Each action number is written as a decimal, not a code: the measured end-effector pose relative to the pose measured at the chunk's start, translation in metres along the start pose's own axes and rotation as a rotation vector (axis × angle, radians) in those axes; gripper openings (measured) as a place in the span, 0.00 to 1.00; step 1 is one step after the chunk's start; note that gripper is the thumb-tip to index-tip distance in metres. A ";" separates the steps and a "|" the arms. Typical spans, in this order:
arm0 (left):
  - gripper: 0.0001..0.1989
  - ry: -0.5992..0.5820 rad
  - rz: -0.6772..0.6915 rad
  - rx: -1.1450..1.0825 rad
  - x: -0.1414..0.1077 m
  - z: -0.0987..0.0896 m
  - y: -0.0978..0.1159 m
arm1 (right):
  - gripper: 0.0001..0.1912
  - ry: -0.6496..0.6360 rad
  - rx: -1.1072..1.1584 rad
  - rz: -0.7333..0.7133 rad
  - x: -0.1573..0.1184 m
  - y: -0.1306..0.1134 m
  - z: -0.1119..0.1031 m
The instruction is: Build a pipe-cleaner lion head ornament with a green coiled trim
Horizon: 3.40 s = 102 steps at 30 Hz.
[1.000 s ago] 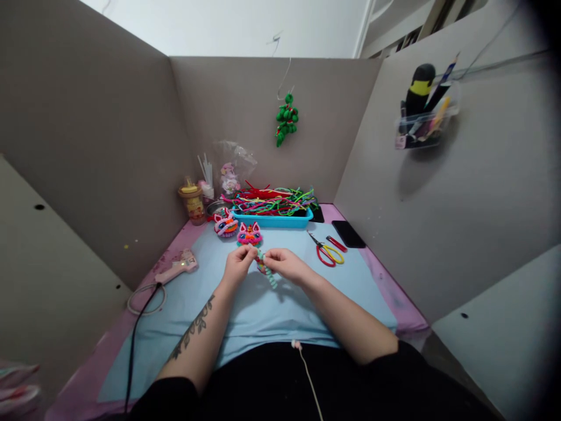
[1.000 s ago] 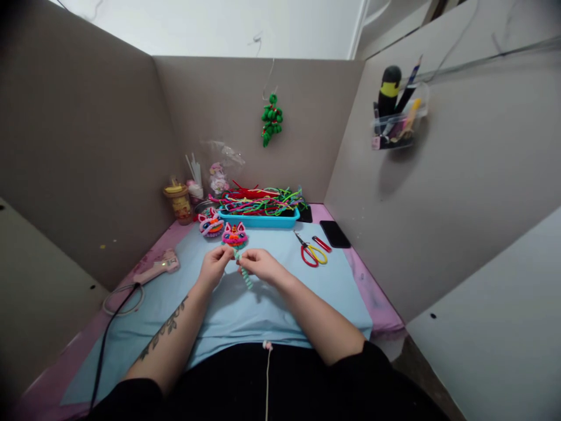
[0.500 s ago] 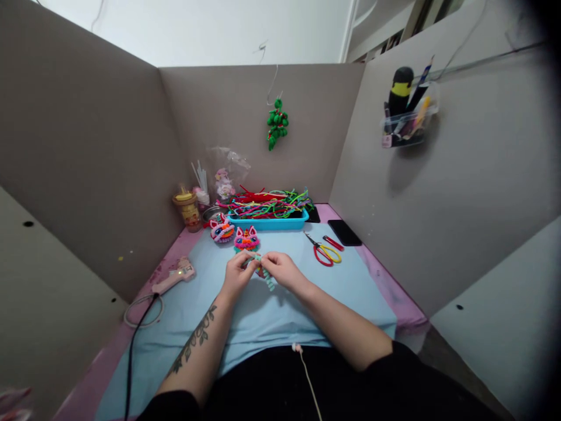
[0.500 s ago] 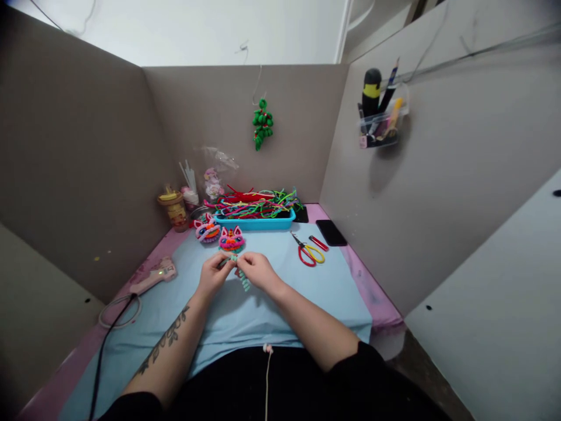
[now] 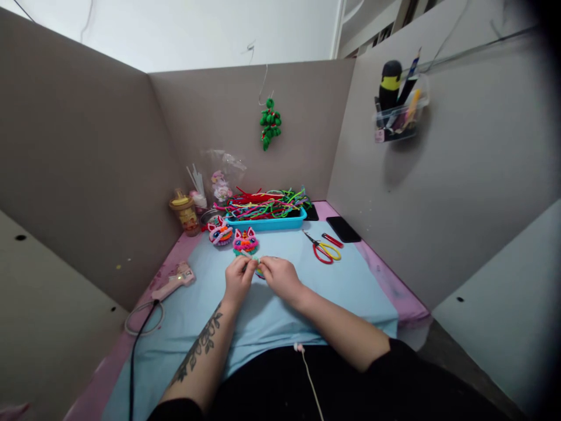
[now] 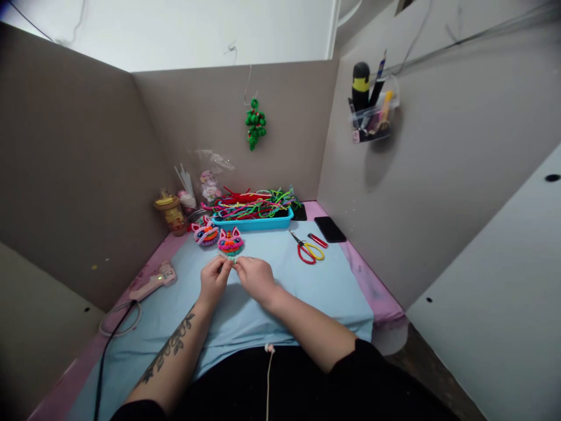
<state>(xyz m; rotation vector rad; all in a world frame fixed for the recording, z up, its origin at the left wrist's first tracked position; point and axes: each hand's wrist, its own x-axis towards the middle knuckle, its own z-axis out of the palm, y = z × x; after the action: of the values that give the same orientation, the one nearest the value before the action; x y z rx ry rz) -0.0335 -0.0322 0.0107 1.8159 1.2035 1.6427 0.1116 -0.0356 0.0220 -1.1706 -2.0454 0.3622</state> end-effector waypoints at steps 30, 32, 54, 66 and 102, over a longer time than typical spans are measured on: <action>0.11 0.018 -0.035 -0.047 0.000 0.004 -0.011 | 0.11 0.013 0.057 -0.049 0.007 0.013 -0.001; 0.11 0.043 -0.106 -0.058 -0.001 0.007 -0.014 | 0.09 0.059 -0.134 -0.126 0.006 0.013 0.002; 0.10 -0.090 -0.159 -0.073 0.001 0.002 -0.016 | 0.11 0.182 -0.077 -0.239 0.000 0.028 0.011; 0.14 -0.081 -0.223 -0.016 -0.002 0.002 -0.003 | 0.12 0.171 -0.223 -0.282 -0.001 0.028 0.014; 0.08 -0.070 0.178 0.427 -0.004 -0.005 -0.017 | 0.15 0.195 -0.193 -0.241 0.003 0.042 0.004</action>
<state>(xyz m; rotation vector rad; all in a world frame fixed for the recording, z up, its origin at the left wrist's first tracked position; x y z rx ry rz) -0.0431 -0.0276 -0.0040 2.2751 1.4850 1.4771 0.1341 -0.0102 -0.0029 -1.0115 -2.0517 -0.0658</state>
